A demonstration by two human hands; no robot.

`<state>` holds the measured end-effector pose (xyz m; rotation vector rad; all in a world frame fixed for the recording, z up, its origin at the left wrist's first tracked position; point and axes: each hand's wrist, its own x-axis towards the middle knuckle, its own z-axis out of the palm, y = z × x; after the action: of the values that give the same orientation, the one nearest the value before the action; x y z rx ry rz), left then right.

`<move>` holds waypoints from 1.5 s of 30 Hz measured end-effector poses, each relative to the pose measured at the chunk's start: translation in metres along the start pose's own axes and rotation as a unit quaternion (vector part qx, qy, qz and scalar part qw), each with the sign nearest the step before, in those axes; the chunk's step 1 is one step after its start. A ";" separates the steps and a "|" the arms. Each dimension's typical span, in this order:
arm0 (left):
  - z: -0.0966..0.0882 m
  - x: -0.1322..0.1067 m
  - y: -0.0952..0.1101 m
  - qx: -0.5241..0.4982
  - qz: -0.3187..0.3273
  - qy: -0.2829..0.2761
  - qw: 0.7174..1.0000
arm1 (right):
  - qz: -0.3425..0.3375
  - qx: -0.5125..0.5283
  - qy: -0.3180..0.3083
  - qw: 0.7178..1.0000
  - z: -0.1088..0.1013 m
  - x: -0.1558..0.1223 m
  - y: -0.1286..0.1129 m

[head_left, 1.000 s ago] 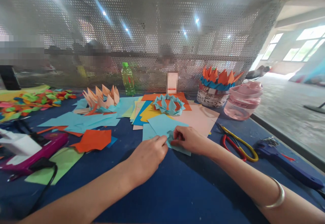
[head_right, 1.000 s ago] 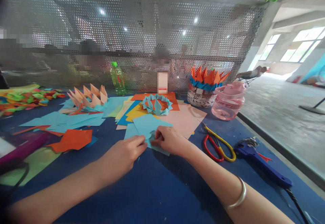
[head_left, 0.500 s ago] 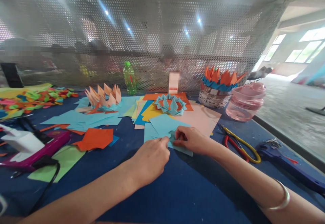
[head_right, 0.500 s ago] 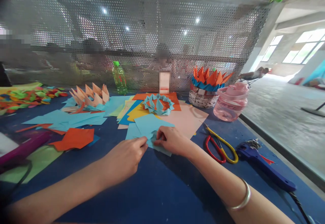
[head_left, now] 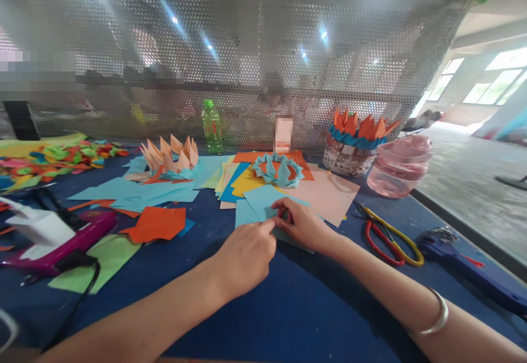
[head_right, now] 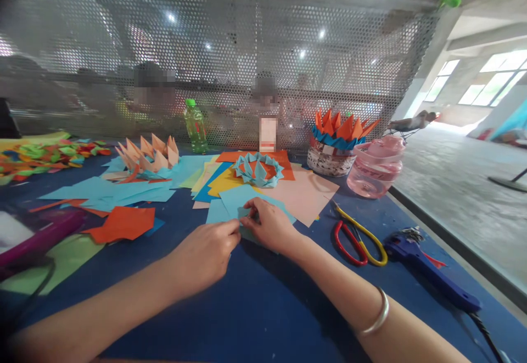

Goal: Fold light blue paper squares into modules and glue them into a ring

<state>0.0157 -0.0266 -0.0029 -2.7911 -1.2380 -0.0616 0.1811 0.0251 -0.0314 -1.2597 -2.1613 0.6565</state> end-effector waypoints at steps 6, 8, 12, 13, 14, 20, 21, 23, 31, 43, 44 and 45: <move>0.003 0.000 -0.004 -0.019 -0.014 0.021 0.999 | -0.005 0.002 -0.024 1.000 -0.003 0.000 -0.006; 0.005 0.000 -0.004 -0.022 -0.007 0.028 0.999 | -0.011 0.001 -0.041 0.999 -0.008 -0.002 -0.007; 0.007 -0.001 -0.003 -0.030 0.009 0.040 0.999 | -0.035 0.014 -0.115 0.993 -0.022 -0.007 -0.005; 0.007 -0.001 -0.002 -0.030 0.014 0.042 0.999 | -0.039 0.027 -0.136 0.990 -0.026 -0.008 -0.004; 0.006 -0.002 -0.002 -0.029 0.017 0.043 0.999 | -0.044 0.036 -0.150 0.987 -0.029 -0.009 -0.003; 0.004 -0.003 -0.002 -0.016 0.001 0.074 0.997 | -0.082 0.028 -0.110 0.990 -0.034 -0.010 -0.004; 0.003 -0.003 -0.002 -0.014 -0.005 0.081 0.997 | -0.088 0.024 -0.090 0.992 -0.032 -0.010 -0.005; 0.003 -0.003 -0.004 -0.014 -0.010 0.086 0.996 | -0.103 0.009 -0.059 0.993 -0.029 -0.009 -0.004; 0.011 -0.004 -0.005 -0.068 0.036 0.071 0.995 | -0.190 -0.117 -0.051 0.974 -0.032 -0.009 0.005; 0.010 -0.004 -0.009 -0.089 0.042 0.066 0.993 | -0.177 0.010 -0.075 0.981 -0.033 0.001 0.025; 0.009 -0.004 -0.009 -0.087 0.046 0.066 0.993 | -0.173 0.015 -0.075 0.982 -0.032 0.001 0.026; 0.008 -0.004 -0.010 -0.086 0.051 0.066 0.993 | -0.170 0.018 -0.076 0.982 -0.032 0.002 0.027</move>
<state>0.0060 -0.0219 -0.0103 -2.9342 -1.1088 -0.3569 0.2183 0.0426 -0.0250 -0.8133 -2.4001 0.6593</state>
